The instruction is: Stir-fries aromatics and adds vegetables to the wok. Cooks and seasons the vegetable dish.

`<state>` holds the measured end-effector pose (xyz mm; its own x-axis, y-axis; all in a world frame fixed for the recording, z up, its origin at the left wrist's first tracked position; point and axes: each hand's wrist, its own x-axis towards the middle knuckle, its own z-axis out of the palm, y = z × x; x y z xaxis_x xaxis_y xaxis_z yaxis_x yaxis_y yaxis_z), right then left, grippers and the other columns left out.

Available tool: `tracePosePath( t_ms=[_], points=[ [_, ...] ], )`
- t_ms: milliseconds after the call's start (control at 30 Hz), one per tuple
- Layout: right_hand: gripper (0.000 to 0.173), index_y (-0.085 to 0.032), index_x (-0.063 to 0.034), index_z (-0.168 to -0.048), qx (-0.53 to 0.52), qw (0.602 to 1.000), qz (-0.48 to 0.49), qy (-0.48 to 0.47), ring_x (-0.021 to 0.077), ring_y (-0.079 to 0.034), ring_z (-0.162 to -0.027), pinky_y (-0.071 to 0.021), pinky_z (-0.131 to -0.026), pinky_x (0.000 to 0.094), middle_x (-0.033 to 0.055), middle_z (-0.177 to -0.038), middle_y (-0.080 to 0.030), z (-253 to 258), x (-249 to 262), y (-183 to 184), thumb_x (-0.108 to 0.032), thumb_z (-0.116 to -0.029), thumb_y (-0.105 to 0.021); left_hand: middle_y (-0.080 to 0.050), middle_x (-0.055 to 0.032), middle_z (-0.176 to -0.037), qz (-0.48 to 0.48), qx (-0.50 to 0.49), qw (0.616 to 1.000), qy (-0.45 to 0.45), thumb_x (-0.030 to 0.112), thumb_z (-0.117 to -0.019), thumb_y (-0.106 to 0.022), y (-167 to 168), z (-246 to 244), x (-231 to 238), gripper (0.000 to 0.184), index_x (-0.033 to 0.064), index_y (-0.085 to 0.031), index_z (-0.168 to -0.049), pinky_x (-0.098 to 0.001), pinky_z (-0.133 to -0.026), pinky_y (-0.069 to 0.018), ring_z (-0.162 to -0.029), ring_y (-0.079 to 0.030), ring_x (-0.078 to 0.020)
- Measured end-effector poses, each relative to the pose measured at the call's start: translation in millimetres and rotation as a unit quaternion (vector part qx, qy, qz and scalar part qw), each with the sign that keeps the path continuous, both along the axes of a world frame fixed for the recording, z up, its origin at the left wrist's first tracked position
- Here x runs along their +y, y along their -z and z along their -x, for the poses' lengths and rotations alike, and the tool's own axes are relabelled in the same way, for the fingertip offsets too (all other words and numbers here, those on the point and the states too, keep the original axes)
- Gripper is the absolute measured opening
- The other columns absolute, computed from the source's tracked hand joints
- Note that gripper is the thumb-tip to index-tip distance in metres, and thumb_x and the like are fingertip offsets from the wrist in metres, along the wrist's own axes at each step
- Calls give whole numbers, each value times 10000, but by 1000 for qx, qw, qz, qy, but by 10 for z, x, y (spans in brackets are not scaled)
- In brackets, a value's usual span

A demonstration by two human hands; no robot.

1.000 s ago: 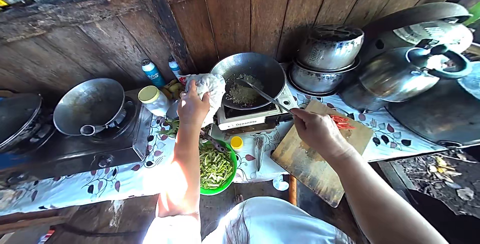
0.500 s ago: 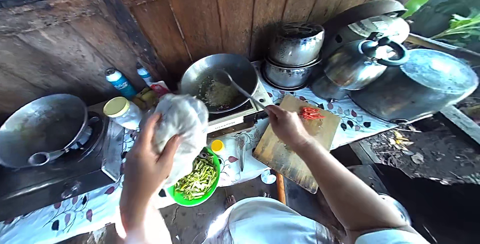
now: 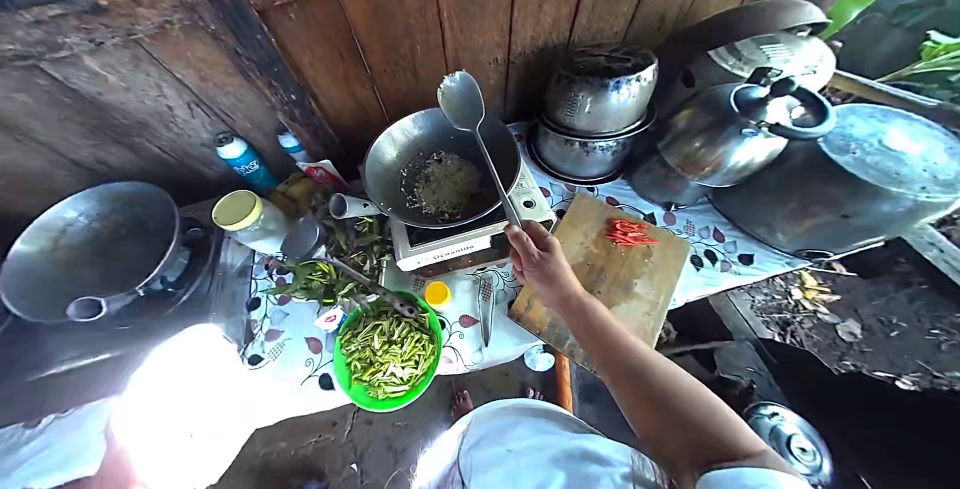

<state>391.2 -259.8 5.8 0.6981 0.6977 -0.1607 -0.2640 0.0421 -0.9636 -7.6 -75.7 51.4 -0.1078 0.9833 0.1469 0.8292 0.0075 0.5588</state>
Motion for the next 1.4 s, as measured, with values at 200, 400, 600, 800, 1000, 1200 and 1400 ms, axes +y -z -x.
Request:
tracePosePath(
  t_ms=[200, 400, 600, 800, 1000, 1200, 1400],
  points=[
    [106, -506, -83, -1059, 13, 996, -75, -36, 9, -398, -446, -378, -449, 160, -62, -576, -415, 176, 363, 57, -135, -1106, -427, -496, -348, -1456, 58, -34, 995, -71, 187, -1048, -565, 1044, 256, 337, 574, -109, -382, -1504, -519, -1171, -365, -1375, -488, -436],
    [176, -520, -91, -991, -16, 997, -43, -56, 29, -353, -415, -332, -418, 172, -33, -552, -378, 325, 767, -97, -194, -1113, -445, -350, -357, -1571, 171, 74, 982, -38, 381, -1048, -581, 1809, 200, 709, 769, -61, -253, -1586, -612, -1194, -293, -1461, -355, -512],
    [204, -528, -78, -1126, -44, 999, -10, -18, 57, -386, -450, -362, -448, 205, -10, -599, -410, 383, 893, -245, -232, -1130, -394, -653, -325, -1215, 61, 17, 985, 162, 225, -1075, -538, 91, -842, 75, 414, -104, -586, -1321, -565, -1011, -468, -1149, -640, -422],
    [208, -515, -76, -1095, 0, 994, -109, -5, 11, -406, -444, -383, -435, 172, -55, -586, -434, 551, 751, -172, -184, -1108, -338, -623, -177, -1345, 205, -237, 827, 467, 352, -1118, -366, -211, -2387, -405, 492, 44, -486, -1484, -428, -911, -564, -1086, -677, -237],
    [374, -539, 104, -1291, -239, 961, -134, -41, 196, -665, -908, -561, -807, 379, 195, -1071, -664, 303, 543, -17, -96, -1049, -335, -609, -96, -897, 129, -239, 844, 461, 324, -1116, -431, -122, -3068, -582, 340, 34, -608, -1131, -361, -665, -485, -723, -554, -148],
    [482, -516, 42, -1458, -385, 898, 213, 5, 449, -584, -1281, -452, -1080, 617, 295, -1401, -577, -977, -327, 615, -241, -1068, -541, -638, -50, -898, 171, -300, 845, 409, 246, -1133, -376, -128, -3123, -579, 307, 8, -565, -1177, -286, -674, -592, -718, -669, -109],
    [802, -301, -90, -1620, -296, 817, 492, 47, 457, -221, -1545, -217, -1168, 719, 208, -1679, -262, -1746, -1165, 1272, -443, -993, -653, -571, 30, -725, 99, -288, 866, 397, 141, -1100, -410, 7, -3012, -681, 242, -8, -596, -1057, -152, -554, -515, -567, -576, 1]
  ],
)
